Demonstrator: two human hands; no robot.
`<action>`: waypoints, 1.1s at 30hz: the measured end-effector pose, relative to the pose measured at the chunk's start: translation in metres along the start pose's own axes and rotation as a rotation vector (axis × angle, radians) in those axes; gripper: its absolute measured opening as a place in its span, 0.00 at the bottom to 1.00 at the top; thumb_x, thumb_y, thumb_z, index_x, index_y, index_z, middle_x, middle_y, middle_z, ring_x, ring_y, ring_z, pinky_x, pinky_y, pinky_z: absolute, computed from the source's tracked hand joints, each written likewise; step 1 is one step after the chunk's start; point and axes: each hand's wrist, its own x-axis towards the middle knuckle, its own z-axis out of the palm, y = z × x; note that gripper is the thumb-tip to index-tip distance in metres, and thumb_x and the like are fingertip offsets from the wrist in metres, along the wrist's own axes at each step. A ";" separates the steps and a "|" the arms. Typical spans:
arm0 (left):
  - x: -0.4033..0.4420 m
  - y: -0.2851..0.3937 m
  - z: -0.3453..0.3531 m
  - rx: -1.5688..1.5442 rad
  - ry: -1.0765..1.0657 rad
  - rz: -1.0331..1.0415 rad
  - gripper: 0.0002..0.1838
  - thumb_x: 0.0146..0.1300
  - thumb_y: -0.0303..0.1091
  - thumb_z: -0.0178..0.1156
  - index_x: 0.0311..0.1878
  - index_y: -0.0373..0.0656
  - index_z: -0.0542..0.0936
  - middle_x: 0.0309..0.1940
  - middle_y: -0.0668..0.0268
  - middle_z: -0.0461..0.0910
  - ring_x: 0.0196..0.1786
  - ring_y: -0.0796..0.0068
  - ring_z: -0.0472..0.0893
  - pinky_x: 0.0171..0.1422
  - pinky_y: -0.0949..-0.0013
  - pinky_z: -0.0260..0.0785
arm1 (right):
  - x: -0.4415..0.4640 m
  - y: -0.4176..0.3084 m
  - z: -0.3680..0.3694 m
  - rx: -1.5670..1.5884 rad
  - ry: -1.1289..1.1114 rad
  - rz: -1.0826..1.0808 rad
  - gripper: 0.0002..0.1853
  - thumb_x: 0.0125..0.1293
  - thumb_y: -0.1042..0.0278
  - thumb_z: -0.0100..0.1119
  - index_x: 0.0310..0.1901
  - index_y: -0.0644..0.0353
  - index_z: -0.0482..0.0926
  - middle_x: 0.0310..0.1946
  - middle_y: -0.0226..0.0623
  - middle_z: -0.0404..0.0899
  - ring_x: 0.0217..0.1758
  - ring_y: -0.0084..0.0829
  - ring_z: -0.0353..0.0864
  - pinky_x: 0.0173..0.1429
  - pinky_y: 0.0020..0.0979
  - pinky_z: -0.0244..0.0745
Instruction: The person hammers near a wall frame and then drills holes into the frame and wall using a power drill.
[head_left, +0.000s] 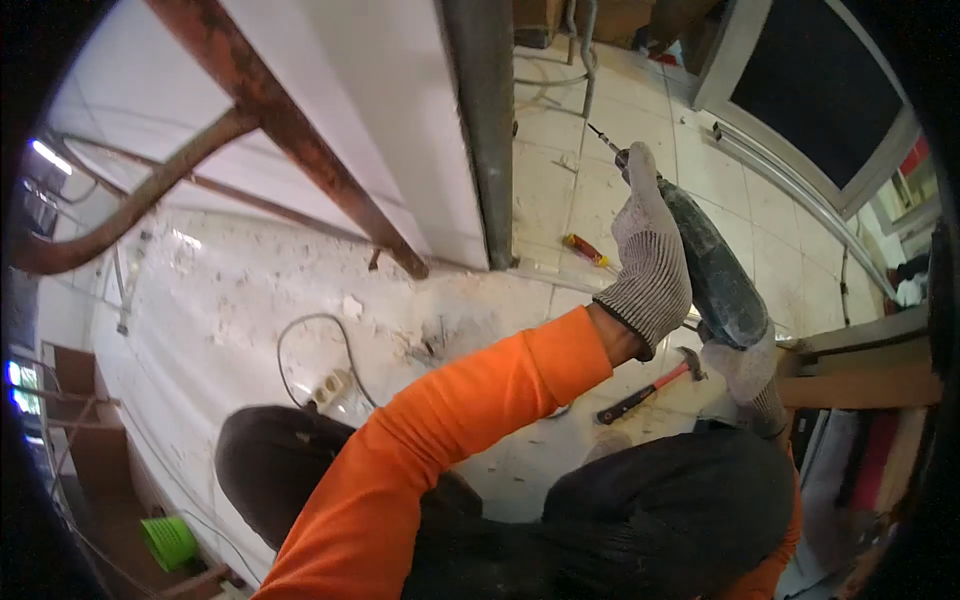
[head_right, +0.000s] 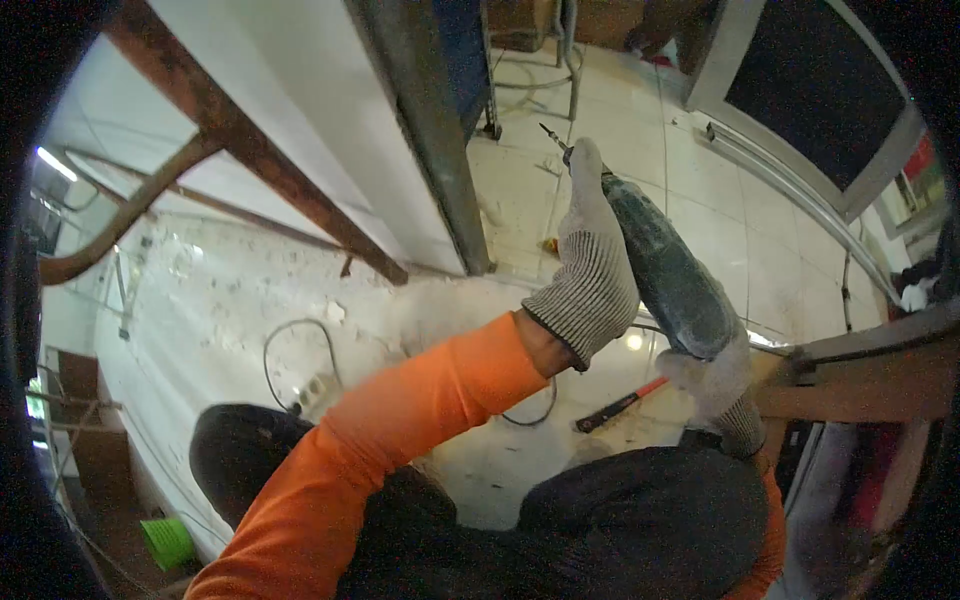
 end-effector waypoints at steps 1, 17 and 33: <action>0.007 -0.006 -0.006 -0.076 -0.005 -0.032 0.58 0.72 0.78 0.49 0.85 0.34 0.55 0.78 0.45 0.61 0.80 0.55 0.65 0.83 0.55 0.55 | 0.003 -0.002 -0.003 -0.027 -0.008 0.008 0.50 0.48 0.61 0.82 0.74 0.64 0.68 0.63 0.42 0.81 0.65 0.34 0.82 0.71 0.37 0.76; 0.071 -0.068 -0.114 -0.534 0.250 0.096 0.25 0.77 0.62 0.58 0.54 0.47 0.77 0.42 0.65 0.83 0.43 0.66 0.86 0.54 0.60 0.81 | 0.112 -0.025 0.041 -0.303 -0.396 0.259 0.41 0.64 0.30 0.70 0.60 0.65 0.78 0.38 0.34 0.82 0.38 0.24 0.81 0.47 0.32 0.81; 0.125 -0.066 -0.200 -0.468 0.329 0.078 0.27 0.80 0.60 0.52 0.52 0.44 0.82 0.42 0.61 0.86 0.45 0.62 0.87 0.56 0.57 0.81 | 0.163 0.044 0.108 -0.211 -0.472 0.298 0.36 0.68 0.36 0.68 0.63 0.63 0.79 0.40 0.34 0.84 0.38 0.22 0.82 0.45 0.28 0.81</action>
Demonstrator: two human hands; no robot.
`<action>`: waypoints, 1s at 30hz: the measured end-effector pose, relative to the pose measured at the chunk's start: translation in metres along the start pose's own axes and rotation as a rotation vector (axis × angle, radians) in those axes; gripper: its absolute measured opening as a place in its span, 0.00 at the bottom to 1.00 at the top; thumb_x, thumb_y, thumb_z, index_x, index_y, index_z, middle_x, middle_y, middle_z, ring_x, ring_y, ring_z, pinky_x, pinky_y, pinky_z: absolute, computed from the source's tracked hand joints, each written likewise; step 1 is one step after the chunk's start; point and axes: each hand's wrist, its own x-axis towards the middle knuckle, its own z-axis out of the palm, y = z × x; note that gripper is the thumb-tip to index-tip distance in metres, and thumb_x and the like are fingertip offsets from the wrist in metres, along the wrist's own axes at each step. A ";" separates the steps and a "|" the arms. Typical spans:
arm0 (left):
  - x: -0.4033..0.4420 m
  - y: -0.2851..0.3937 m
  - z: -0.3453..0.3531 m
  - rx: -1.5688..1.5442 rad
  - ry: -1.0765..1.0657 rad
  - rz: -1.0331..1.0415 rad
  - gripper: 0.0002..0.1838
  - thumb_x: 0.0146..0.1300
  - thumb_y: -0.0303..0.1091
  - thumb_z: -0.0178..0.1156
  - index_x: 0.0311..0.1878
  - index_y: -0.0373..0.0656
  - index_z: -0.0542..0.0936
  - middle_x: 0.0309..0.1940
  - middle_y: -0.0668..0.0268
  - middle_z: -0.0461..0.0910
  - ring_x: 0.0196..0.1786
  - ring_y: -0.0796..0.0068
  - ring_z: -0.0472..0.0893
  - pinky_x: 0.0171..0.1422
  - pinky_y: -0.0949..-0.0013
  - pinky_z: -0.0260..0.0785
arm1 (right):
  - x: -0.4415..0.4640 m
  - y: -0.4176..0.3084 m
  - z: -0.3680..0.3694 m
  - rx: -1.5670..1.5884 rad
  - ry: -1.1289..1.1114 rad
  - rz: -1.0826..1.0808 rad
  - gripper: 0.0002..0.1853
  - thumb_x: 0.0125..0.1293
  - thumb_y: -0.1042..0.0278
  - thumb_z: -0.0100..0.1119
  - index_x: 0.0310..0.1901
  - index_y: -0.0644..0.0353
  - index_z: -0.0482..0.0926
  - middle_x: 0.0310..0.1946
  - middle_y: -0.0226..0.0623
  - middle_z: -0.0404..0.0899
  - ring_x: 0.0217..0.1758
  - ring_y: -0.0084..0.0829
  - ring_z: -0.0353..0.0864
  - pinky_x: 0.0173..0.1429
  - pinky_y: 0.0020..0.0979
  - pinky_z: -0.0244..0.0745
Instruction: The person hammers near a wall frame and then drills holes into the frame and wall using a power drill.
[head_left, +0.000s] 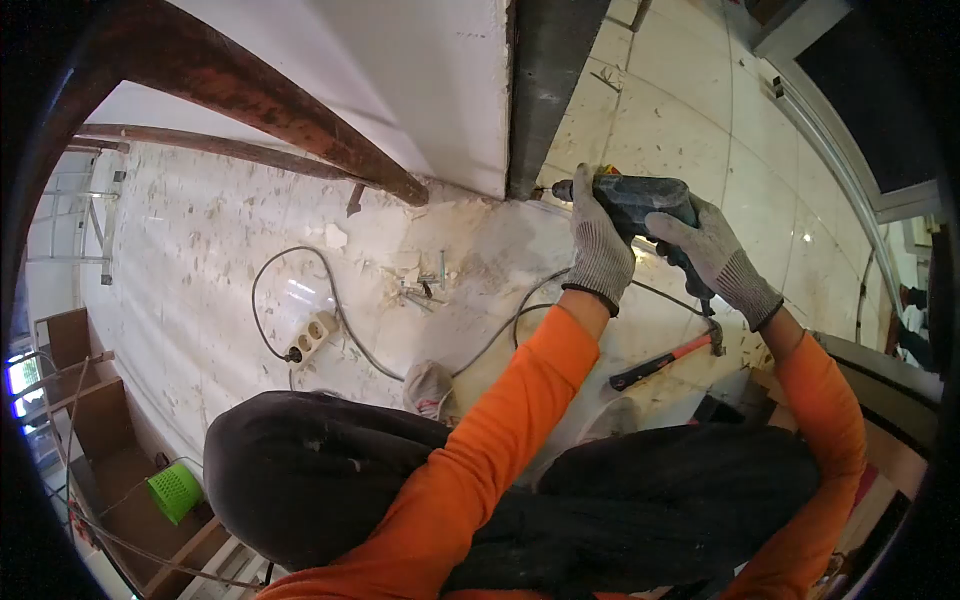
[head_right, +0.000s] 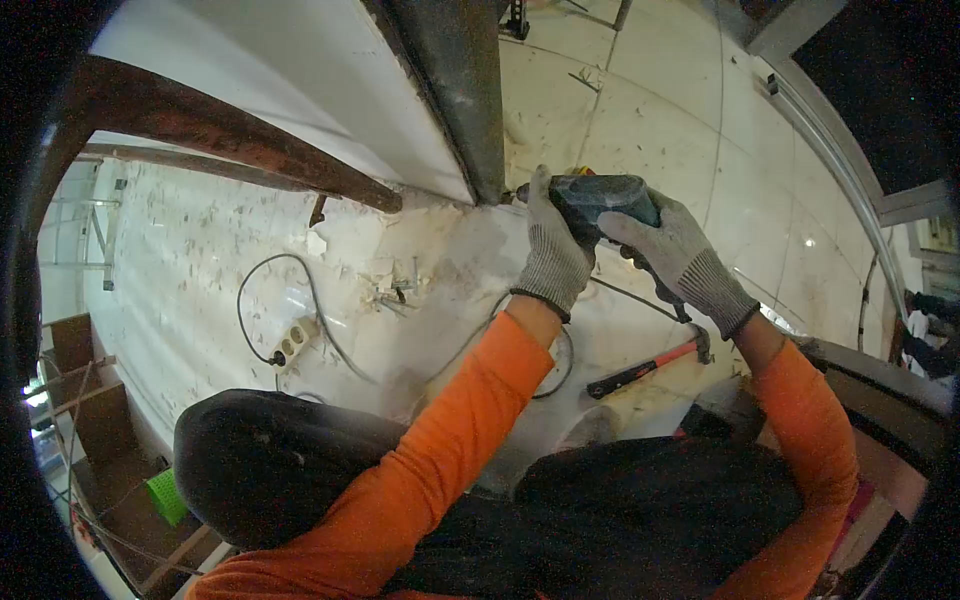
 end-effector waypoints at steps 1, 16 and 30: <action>0.002 0.001 -0.001 -0.007 0.016 -0.011 0.27 0.80 0.60 0.52 0.51 0.43 0.82 0.42 0.61 0.87 0.45 0.62 0.88 0.56 0.57 0.82 | 0.003 0.001 0.001 -0.016 -0.005 -0.016 0.36 0.68 0.37 0.68 0.63 0.63 0.79 0.39 0.34 0.84 0.38 0.22 0.82 0.45 0.28 0.81; 0.023 0.003 -0.018 -0.005 0.047 -0.043 0.32 0.77 0.64 0.53 0.59 0.41 0.81 0.49 0.59 0.87 0.50 0.61 0.89 0.62 0.56 0.82 | 0.018 0.004 0.011 -0.082 -0.003 0.075 0.38 0.67 0.35 0.70 0.64 0.62 0.79 0.39 0.33 0.85 0.36 0.21 0.81 0.45 0.28 0.82; 0.014 0.013 -0.010 -0.053 0.009 -0.101 0.29 0.77 0.62 0.57 0.60 0.43 0.79 0.48 0.61 0.84 0.48 0.66 0.86 0.60 0.61 0.81 | 0.025 0.006 0.012 -0.133 -0.019 0.072 0.41 0.67 0.31 0.68 0.66 0.60 0.78 0.40 0.34 0.86 0.40 0.23 0.83 0.47 0.30 0.83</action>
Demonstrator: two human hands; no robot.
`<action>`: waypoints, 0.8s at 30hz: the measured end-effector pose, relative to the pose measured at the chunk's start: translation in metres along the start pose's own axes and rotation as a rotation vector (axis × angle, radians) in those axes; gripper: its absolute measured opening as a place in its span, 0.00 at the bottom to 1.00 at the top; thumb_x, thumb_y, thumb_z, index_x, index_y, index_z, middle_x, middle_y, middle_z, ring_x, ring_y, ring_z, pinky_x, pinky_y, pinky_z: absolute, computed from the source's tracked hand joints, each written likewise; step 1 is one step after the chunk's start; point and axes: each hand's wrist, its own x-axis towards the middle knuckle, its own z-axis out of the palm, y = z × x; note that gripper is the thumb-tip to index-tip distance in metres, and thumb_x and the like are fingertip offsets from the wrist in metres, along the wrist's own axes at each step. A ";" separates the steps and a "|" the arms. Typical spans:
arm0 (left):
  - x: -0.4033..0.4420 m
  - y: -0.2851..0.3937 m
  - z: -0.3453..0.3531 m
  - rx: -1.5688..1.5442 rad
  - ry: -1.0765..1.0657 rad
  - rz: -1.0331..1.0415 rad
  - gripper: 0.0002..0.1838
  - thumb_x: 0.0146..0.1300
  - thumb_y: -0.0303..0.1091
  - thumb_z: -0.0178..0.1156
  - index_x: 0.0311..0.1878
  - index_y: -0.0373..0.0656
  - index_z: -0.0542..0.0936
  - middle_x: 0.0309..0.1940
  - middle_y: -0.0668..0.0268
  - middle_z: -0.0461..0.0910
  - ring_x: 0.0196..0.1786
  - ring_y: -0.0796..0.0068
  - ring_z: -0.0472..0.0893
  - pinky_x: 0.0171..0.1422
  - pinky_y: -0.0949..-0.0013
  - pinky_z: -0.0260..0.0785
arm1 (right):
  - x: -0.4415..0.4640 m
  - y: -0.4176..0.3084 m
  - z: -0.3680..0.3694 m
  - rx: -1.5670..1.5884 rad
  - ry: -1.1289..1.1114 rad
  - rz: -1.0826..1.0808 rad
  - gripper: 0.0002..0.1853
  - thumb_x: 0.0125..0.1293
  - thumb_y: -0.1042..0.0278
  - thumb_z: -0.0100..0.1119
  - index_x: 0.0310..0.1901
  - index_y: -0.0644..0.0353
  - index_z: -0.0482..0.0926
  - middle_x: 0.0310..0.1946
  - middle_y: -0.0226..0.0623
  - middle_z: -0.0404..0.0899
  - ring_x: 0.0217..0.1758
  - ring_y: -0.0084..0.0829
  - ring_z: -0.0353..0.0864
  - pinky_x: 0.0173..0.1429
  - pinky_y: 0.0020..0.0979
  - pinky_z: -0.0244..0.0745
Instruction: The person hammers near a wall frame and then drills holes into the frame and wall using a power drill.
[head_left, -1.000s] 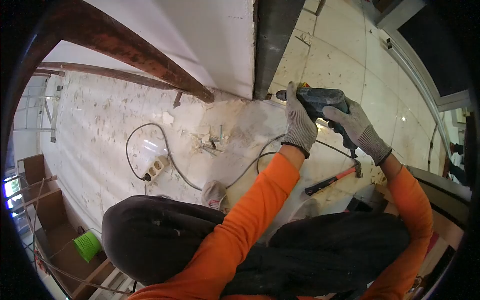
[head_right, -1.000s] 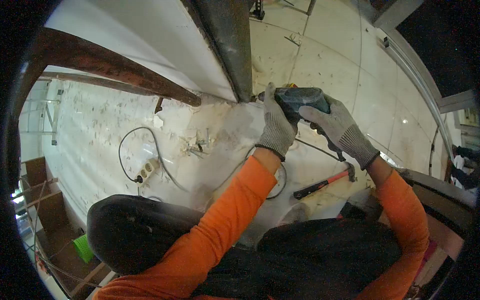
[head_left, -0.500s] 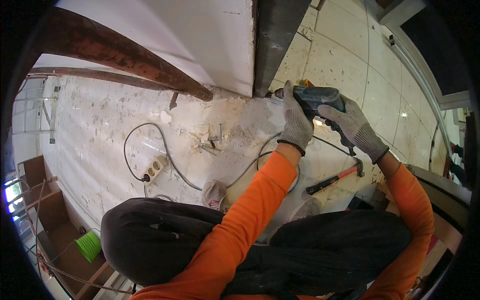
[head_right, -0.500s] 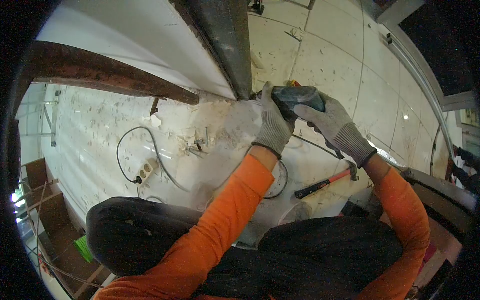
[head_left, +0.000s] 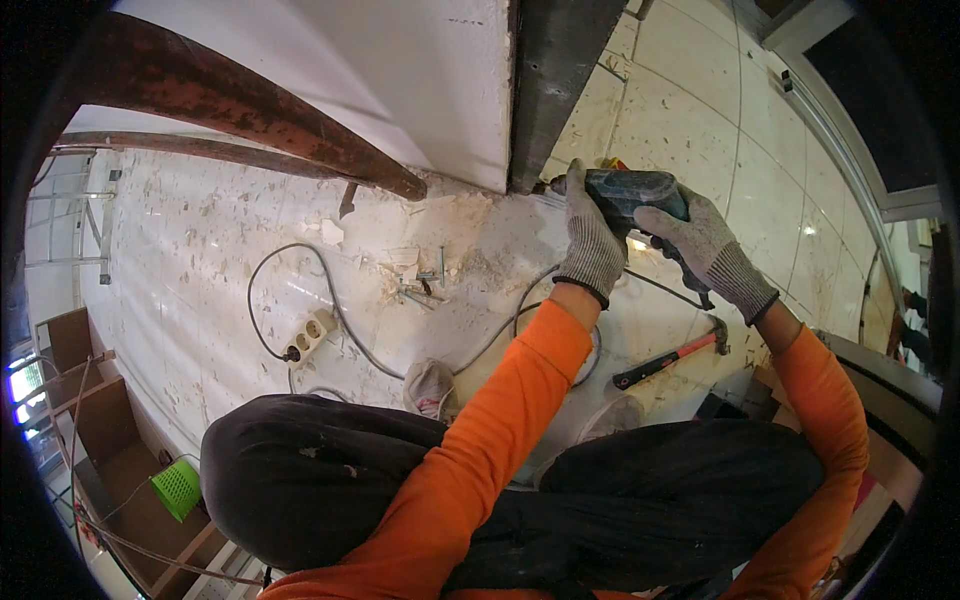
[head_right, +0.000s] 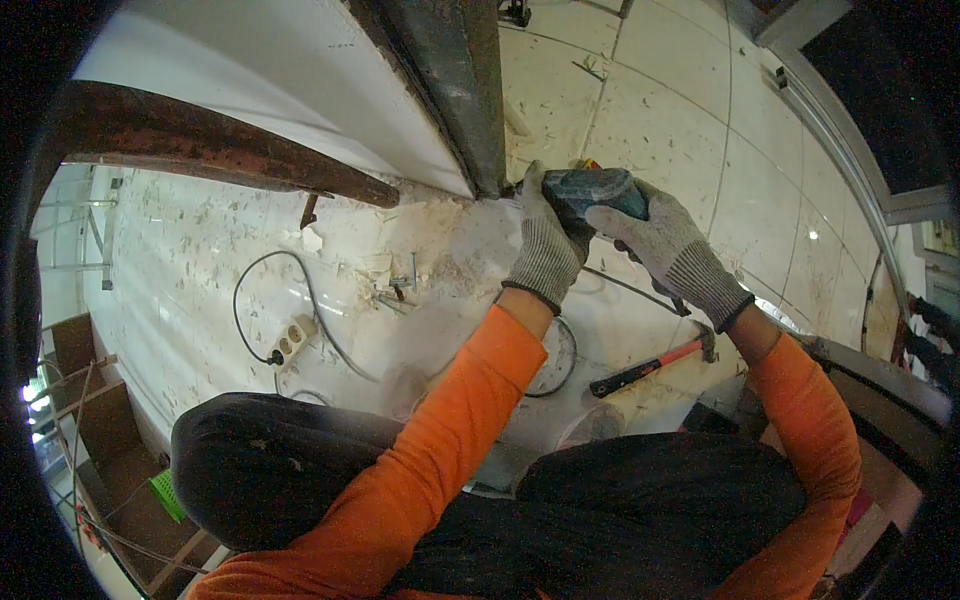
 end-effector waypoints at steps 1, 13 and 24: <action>0.001 0.000 0.000 -0.003 0.010 -0.007 0.29 0.77 0.62 0.57 0.60 0.43 0.79 0.48 0.61 0.84 0.49 0.66 0.86 0.61 0.60 0.81 | 0.000 0.001 0.000 0.004 0.000 -0.005 0.41 0.67 0.31 0.68 0.66 0.60 0.78 0.40 0.34 0.86 0.40 0.23 0.83 0.47 0.30 0.83; 0.000 0.004 0.000 -0.017 0.030 -0.017 0.28 0.77 0.60 0.58 0.59 0.43 0.78 0.49 0.59 0.84 0.48 0.66 0.86 0.59 0.60 0.82 | 0.003 0.000 0.002 -0.040 -0.013 0.004 0.42 0.66 0.28 0.68 0.66 0.59 0.78 0.39 0.35 0.85 0.38 0.24 0.83 0.48 0.31 0.83; 0.010 -0.001 -0.010 -0.027 0.075 0.017 0.26 0.75 0.58 0.59 0.60 0.45 0.75 0.49 0.61 0.83 0.50 0.63 0.85 0.58 0.58 0.81 | 0.002 0.006 0.007 -0.067 0.003 -0.093 0.42 0.63 0.40 0.75 0.69 0.63 0.76 0.58 0.48 0.87 0.64 0.40 0.86 0.70 0.37 0.77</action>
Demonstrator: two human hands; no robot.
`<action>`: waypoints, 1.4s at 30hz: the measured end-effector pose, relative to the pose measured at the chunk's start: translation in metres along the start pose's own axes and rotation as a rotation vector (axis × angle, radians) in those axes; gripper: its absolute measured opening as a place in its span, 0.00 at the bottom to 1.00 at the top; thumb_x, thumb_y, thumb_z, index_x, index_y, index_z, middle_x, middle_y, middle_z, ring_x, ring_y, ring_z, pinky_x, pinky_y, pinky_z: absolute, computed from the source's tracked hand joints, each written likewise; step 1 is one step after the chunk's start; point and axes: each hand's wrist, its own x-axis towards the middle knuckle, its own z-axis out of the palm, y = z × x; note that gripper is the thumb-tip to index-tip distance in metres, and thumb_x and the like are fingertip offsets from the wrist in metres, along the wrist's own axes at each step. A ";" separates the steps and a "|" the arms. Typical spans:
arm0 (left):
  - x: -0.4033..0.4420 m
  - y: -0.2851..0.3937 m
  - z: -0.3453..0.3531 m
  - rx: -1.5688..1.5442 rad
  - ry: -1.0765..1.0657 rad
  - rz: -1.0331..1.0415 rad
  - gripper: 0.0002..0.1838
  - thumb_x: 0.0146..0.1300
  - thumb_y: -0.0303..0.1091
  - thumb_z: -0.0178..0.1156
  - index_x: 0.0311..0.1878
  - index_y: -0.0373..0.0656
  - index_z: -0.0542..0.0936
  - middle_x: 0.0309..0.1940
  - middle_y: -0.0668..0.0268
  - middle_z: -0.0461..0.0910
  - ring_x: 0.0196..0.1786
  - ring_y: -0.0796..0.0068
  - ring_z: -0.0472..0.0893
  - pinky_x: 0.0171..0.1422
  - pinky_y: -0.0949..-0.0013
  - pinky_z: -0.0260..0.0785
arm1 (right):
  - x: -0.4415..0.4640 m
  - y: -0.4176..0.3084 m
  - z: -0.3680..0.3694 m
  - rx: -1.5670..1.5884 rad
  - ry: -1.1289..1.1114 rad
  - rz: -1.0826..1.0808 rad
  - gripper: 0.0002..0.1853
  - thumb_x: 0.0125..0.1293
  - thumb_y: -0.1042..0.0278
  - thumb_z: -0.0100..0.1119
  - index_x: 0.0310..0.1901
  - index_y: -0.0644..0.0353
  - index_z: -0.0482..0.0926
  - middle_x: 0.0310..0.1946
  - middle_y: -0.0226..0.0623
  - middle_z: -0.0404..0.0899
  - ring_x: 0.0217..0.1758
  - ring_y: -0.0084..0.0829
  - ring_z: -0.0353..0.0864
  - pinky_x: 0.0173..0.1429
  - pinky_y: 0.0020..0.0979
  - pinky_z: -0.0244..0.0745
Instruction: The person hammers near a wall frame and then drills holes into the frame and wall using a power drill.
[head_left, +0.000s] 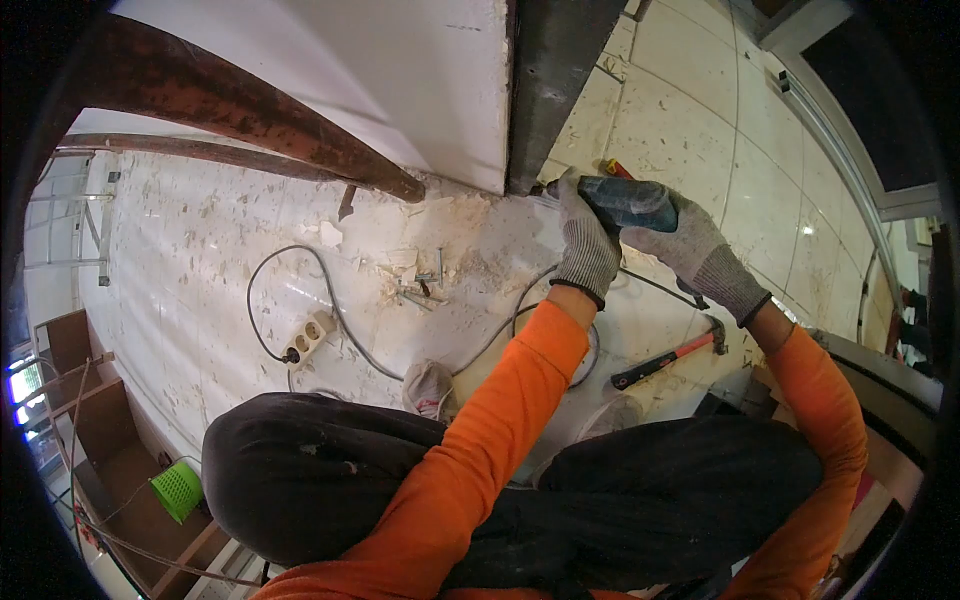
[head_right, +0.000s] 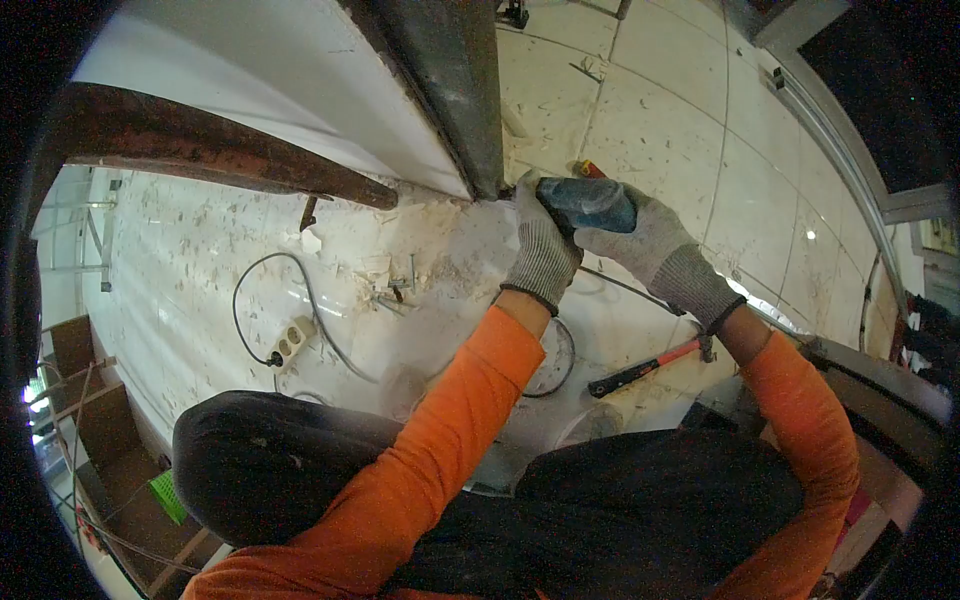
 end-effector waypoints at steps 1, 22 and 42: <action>0.005 -0.001 -0.003 -0.001 -0.009 0.017 0.26 0.75 0.58 0.59 0.60 0.45 0.75 0.49 0.61 0.82 0.50 0.63 0.85 0.58 0.58 0.81 | 0.000 0.000 0.000 -0.015 0.006 0.007 0.42 0.62 0.41 0.76 0.69 0.63 0.76 0.58 0.48 0.87 0.63 0.40 0.86 0.70 0.37 0.77; 0.005 -0.006 -0.007 0.049 0.118 -0.003 0.33 0.70 0.61 0.60 0.62 0.41 0.74 0.52 0.58 0.79 0.51 0.61 0.83 0.57 0.57 0.78 | -0.005 0.007 0.006 -0.042 -0.008 0.067 0.44 0.59 0.44 0.79 0.71 0.61 0.74 0.60 0.48 0.86 0.64 0.40 0.85 0.72 0.38 0.76; 0.107 0.002 -0.126 0.769 0.019 0.699 0.14 0.83 0.40 0.49 0.45 0.46 0.81 0.37 0.66 0.86 0.40 0.70 0.86 0.49 0.66 0.84 | -0.007 0.003 0.004 -0.017 -0.025 0.076 0.41 0.62 0.45 0.76 0.70 0.64 0.75 0.58 0.47 0.87 0.63 0.41 0.85 0.72 0.39 0.76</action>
